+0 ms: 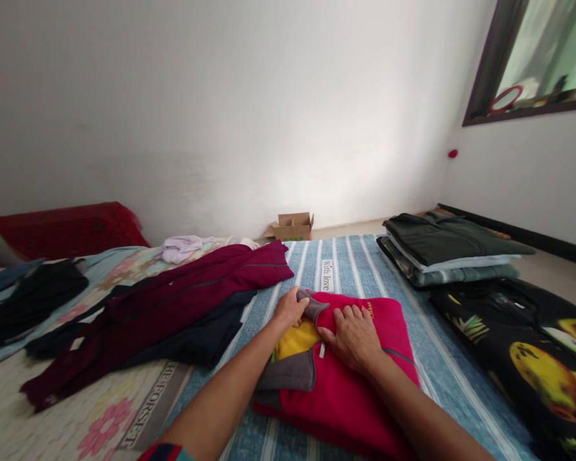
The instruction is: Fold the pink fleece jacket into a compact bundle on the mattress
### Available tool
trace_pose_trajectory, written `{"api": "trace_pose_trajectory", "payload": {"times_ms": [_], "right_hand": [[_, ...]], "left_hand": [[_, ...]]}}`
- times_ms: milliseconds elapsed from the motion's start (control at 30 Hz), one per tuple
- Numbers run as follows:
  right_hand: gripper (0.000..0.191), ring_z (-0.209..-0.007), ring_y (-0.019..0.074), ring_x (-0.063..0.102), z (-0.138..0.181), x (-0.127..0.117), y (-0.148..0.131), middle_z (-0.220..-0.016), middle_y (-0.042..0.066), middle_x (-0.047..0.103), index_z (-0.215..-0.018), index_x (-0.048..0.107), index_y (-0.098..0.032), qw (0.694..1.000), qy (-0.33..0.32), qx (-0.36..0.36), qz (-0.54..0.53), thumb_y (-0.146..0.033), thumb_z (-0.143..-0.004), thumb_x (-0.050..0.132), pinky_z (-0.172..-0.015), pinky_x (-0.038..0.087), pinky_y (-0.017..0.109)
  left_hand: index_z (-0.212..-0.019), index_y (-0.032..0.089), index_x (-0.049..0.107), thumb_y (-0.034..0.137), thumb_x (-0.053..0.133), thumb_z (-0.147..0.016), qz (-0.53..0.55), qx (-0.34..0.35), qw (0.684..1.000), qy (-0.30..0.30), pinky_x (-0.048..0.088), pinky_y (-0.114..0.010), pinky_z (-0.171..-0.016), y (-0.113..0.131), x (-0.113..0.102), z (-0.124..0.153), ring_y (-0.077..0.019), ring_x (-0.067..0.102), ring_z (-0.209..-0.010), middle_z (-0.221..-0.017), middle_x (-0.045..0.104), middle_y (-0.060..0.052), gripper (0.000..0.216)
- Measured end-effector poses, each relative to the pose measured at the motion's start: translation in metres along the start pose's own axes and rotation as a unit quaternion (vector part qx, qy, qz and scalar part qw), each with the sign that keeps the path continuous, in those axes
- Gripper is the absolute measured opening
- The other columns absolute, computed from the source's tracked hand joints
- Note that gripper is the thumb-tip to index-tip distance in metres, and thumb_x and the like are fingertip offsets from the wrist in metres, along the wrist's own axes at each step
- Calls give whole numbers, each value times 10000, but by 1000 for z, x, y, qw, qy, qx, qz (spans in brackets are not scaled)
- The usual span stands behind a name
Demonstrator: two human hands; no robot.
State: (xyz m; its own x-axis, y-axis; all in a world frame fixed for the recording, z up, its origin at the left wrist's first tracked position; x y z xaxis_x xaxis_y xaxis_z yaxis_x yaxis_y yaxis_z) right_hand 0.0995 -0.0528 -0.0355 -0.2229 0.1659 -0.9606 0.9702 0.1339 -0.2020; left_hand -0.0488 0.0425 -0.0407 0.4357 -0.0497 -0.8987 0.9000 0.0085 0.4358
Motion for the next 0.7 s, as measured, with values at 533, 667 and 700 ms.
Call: {"api": "trace_pose_trajectory", "payload": {"times_ms": [533,667,700], "right_hand": [[513,-1047,316,513,3,-15,2,-1048,170,616,-1039,615,-125,999,37,6,10,-557,-861,404,-980,271,452],[705,-1189,354,421,10,-19,18,-1218,211,543,-1206,550,-87,999,37,8,29,-656,-824,387,-1019,229,475],[757,-1220,363,392,12,-18,25,-1267,219,512,-1246,525,-79,999,25,12,30,-682,-820,357,-1020,228,480]], "left_hand": [[-1256,153,477,380,258,-943,-139,202,969,-27,290,-450,-1059,52,28,45,-267,264,-1354,-1432,358,-143,444],[-1364,148,370,437,206,-942,-114,171,977,-51,236,-497,-1077,42,38,42,-270,178,-1387,-1491,254,-145,537],[-1371,152,362,451,202,-940,-115,167,978,-54,223,-503,-1079,42,39,42,-268,166,-1390,-1497,244,-139,549]]}}
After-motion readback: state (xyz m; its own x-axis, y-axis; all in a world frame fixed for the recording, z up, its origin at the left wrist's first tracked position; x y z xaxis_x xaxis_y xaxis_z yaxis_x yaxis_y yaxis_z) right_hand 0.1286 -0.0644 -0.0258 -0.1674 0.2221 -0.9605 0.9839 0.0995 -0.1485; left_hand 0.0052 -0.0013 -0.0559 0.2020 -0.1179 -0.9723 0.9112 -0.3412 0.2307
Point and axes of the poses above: each hand's wrist, its own z-axis away from the middle knuckle, its own x-axis out of the palm, y = z × x, the point moved 6 cm from there along -z, towards the middle knuckle
